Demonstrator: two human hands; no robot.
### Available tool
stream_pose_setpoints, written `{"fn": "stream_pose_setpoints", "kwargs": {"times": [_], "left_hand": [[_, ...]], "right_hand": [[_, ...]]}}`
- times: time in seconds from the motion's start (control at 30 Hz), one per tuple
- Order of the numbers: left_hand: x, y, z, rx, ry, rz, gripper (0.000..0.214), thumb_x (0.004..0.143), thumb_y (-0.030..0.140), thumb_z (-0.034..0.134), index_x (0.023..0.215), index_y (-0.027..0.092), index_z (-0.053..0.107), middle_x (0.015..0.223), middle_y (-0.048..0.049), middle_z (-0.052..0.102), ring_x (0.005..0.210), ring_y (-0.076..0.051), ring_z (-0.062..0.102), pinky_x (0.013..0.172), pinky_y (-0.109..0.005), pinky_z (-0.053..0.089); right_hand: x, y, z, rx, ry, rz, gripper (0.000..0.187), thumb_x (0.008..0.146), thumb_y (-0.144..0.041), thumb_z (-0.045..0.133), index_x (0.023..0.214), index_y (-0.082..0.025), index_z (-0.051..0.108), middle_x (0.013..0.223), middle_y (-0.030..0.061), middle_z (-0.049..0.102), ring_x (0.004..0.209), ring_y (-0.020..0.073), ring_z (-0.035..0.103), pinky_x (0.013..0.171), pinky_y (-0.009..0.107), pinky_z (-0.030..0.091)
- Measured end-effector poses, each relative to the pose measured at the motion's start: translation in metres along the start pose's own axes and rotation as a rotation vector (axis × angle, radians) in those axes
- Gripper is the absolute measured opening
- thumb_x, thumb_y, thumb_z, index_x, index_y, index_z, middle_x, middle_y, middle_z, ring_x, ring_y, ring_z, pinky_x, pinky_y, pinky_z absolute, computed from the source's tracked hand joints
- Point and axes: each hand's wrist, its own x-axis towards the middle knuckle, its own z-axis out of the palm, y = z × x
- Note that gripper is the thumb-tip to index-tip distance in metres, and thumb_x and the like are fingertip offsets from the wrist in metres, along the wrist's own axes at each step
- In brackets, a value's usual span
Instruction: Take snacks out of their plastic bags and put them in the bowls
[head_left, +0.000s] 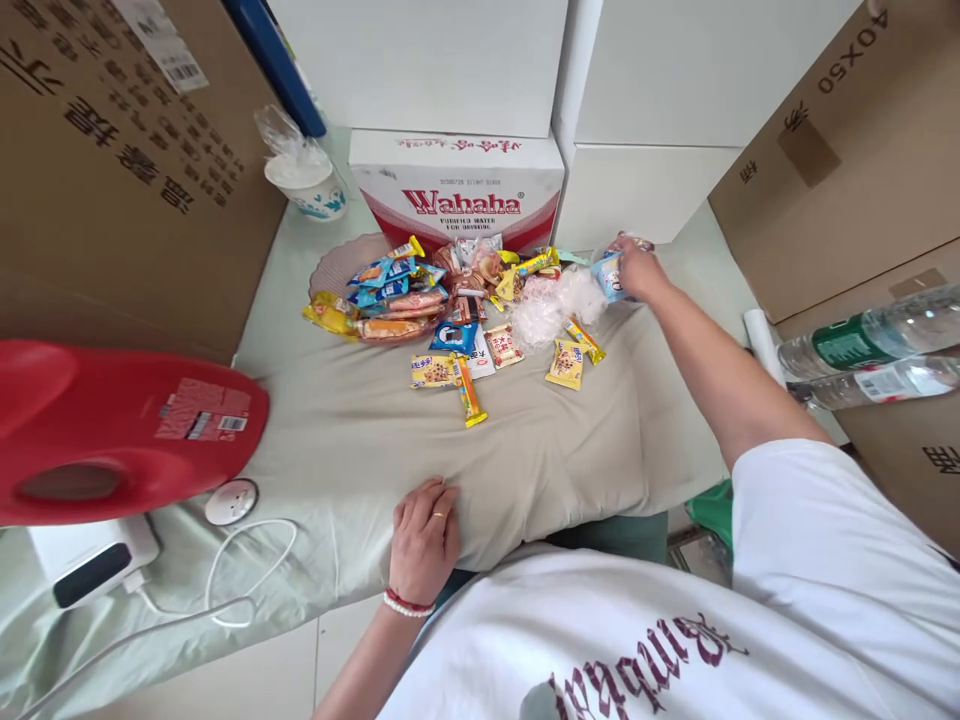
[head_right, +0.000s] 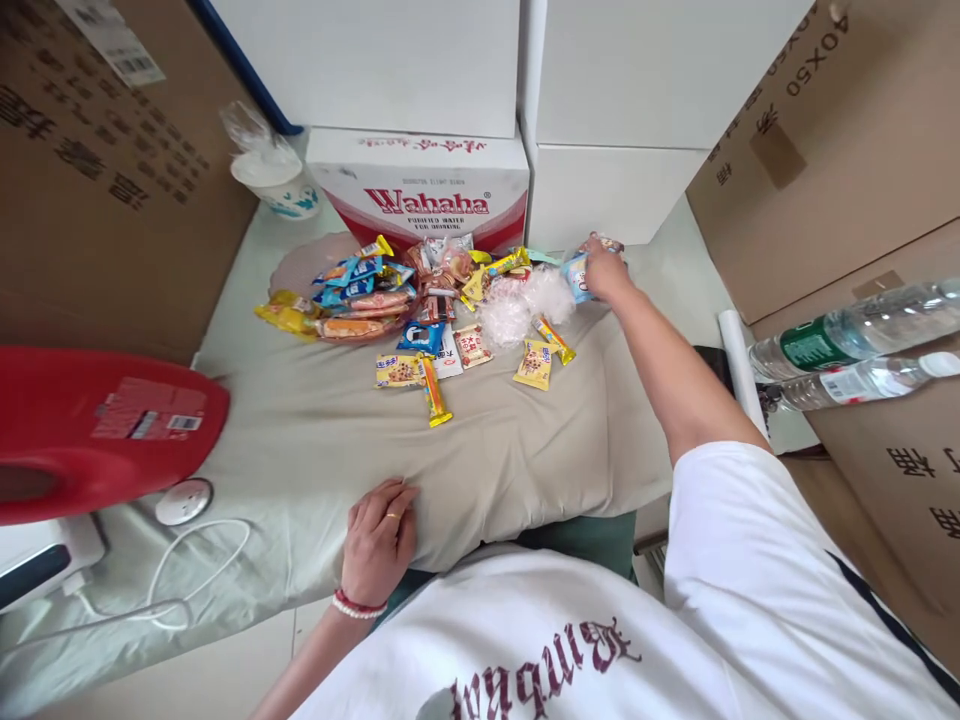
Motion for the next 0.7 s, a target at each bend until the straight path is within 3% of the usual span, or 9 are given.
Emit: {"fn": "stream_pose_setpoints", "kwargs": {"times": [0.07, 0.17, 0.27, 0.33, 0.43, 0.53, 0.6, 0.7], "left_hand": [[-0.002, 0.000, 0.000, 0.001, 0.035, -0.013, 0.031, 0.092, 0.008, 0.052, 0.117, 0.021, 0.064, 0.109, -0.0096, 0.070, 0.115, -0.027, 0.067, 0.098, -0.043, 0.050], [-0.004, -0.001, 0.001, -0.013, 0.104, -0.053, 0.034, 0.091, 0.007, 0.054, 0.119, 0.023, 0.063, 0.106, -0.0087, 0.069, 0.114, -0.028, 0.067, 0.096, -0.043, 0.053], [-0.005, 0.000, 0.002, -0.033, 0.163, -0.080, 0.038, 0.090, 0.007, 0.054, 0.123, 0.024, 0.062, 0.107, -0.0095, 0.068, 0.113, -0.029, 0.066, 0.095, -0.045, 0.054], [-0.004, 0.000, 0.001, -0.050, 0.189, -0.078, 0.040, 0.090, 0.007, 0.054, 0.126, 0.024, 0.060, 0.107, -0.0098, 0.066, 0.111, -0.028, 0.066, 0.093, -0.045, 0.055], [-0.003, 0.001, -0.003, -0.081, 0.210, -0.062, 0.041, 0.090, 0.005, 0.054, 0.125, 0.025, 0.059, 0.105, -0.0088, 0.064, 0.109, -0.027, 0.066, 0.091, -0.043, 0.057], [-0.005, 0.004, -0.009, -0.095, 0.255, -0.084, 0.037, 0.090, 0.006, 0.055, 0.121, 0.026, 0.059, 0.105, -0.0077, 0.062, 0.110, -0.028, 0.065, 0.091, -0.045, 0.057], [-0.005, 0.007, -0.014, -0.110, 0.301, -0.134, 0.031, 0.091, 0.009, 0.056, 0.117, 0.027, 0.060, 0.105, -0.0072, 0.061, 0.113, -0.028, 0.065, 0.093, -0.048, 0.057], [-0.001, 0.014, -0.018, -0.240, 0.351, -0.278, 0.021, 0.096, 0.018, 0.057, 0.115, 0.026, 0.062, 0.111, -0.0081, 0.060, 0.114, -0.027, 0.065, 0.093, -0.047, 0.059]], "right_hand": [[-0.007, -0.005, 0.010, -0.081, -0.004, -0.013, 0.026, 0.096, -0.028, 0.057, 0.111, -0.010, 0.070, 0.097, 0.0122, 0.064, 0.102, 0.0260, 0.059, 0.093, 0.047, 0.046], [-0.016, -0.018, 0.005, -0.229, 0.085, -0.064, 0.025, 0.099, -0.028, 0.052, 0.105, -0.015, 0.072, 0.103, 0.0140, 0.062, 0.115, 0.0324, 0.052, 0.097, 0.051, 0.045], [-0.021, -0.044, -0.002, -0.235, 0.111, -0.106, 0.030, 0.100, -0.027, 0.044, 0.106, -0.018, 0.073, 0.107, 0.0134, 0.062, 0.111, 0.0303, 0.053, 0.097, 0.048, 0.045], [-0.026, -0.069, 0.003, -0.196, 0.012, -0.185, 0.033, 0.100, -0.026, 0.043, 0.113, -0.018, 0.072, 0.112, 0.0132, 0.063, 0.108, 0.0284, 0.054, 0.099, 0.046, 0.044], [-0.038, -0.104, 0.020, -0.217, -0.216, -0.338, 0.035, 0.096, -0.033, 0.056, 0.124, -0.017, 0.069, 0.115, 0.0143, 0.065, 0.112, 0.0311, 0.051, 0.100, 0.046, 0.041], [-0.049, -0.125, 0.023, -0.295, -0.364, -0.341, 0.024, 0.092, -0.030, 0.064, 0.109, -0.017, 0.075, 0.106, 0.0146, 0.068, 0.114, 0.0345, 0.047, 0.098, 0.049, 0.040], [-0.057, -0.128, 0.009, -0.262, -0.313, -0.321, 0.021, 0.095, -0.029, 0.059, 0.103, -0.019, 0.076, 0.104, 0.0140, 0.069, 0.114, 0.0348, 0.048, 0.099, 0.051, 0.040], [-0.079, -0.124, -0.022, -0.047, -0.106, -0.286, 0.028, 0.099, -0.037, 0.053, 0.110, -0.022, 0.074, 0.112, 0.0127, 0.068, 0.113, 0.0321, 0.053, 0.101, 0.051, 0.043]]}}
